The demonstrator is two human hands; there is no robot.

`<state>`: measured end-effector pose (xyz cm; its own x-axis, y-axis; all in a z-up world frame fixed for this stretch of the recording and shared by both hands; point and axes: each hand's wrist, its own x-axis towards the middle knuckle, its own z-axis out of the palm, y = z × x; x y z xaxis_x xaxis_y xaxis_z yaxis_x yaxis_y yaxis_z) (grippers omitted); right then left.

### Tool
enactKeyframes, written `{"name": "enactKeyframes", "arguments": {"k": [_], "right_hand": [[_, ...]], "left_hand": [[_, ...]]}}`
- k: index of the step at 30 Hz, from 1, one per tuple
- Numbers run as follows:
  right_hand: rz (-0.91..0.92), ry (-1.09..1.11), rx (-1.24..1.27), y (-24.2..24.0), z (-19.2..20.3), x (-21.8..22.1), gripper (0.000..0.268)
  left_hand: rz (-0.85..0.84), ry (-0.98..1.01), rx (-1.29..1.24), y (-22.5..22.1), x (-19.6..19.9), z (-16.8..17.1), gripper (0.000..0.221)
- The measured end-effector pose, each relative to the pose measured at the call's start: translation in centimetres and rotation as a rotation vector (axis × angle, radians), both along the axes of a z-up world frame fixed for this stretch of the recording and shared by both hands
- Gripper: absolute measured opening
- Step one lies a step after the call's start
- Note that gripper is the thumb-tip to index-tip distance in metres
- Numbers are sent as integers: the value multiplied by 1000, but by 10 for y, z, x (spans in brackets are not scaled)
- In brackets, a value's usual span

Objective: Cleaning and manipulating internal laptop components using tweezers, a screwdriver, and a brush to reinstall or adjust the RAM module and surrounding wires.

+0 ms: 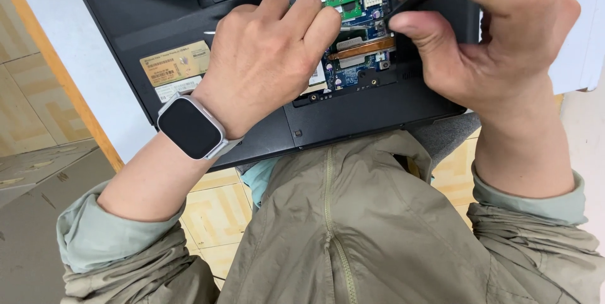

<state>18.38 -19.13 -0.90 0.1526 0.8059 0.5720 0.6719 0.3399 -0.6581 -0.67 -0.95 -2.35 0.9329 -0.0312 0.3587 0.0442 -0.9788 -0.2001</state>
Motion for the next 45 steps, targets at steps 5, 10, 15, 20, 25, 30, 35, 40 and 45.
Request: {"name": "enactKeyframes", "arguments": {"k": [5,10,15,20,25,30,35,40,45], "right_hand": [[32,100,-95,-6,-5,-5,25],[-49,-27,-3,-7,-11,5,44],[17,36,-135,-4,-3,-2,10],[-197,-132,-228,-5,10,-4,45],[52,169,-80,-7,-9,-5,35],[-71,42,-138,-1,8,-5,39],[69,142,-147,-6,-7,-3,28],[-126,37,-128,-7,-1,-2,53],[-32,43,-205,-11,-1,-4,21]], "left_hand": [[-1,-1,10,0,0,2,24],[2,20,7,0,0,3,22],[-3,1,25,0,1,3,24],[-1,-4,20,0,0,4,24],[3,4,15,0,1,5,25],[9,-1,17,0,0,4,23],[0,12,15,0,1,5,23],[4,14,11,0,1,5,24],[-3,18,-3,-1,1,5,23]]}}
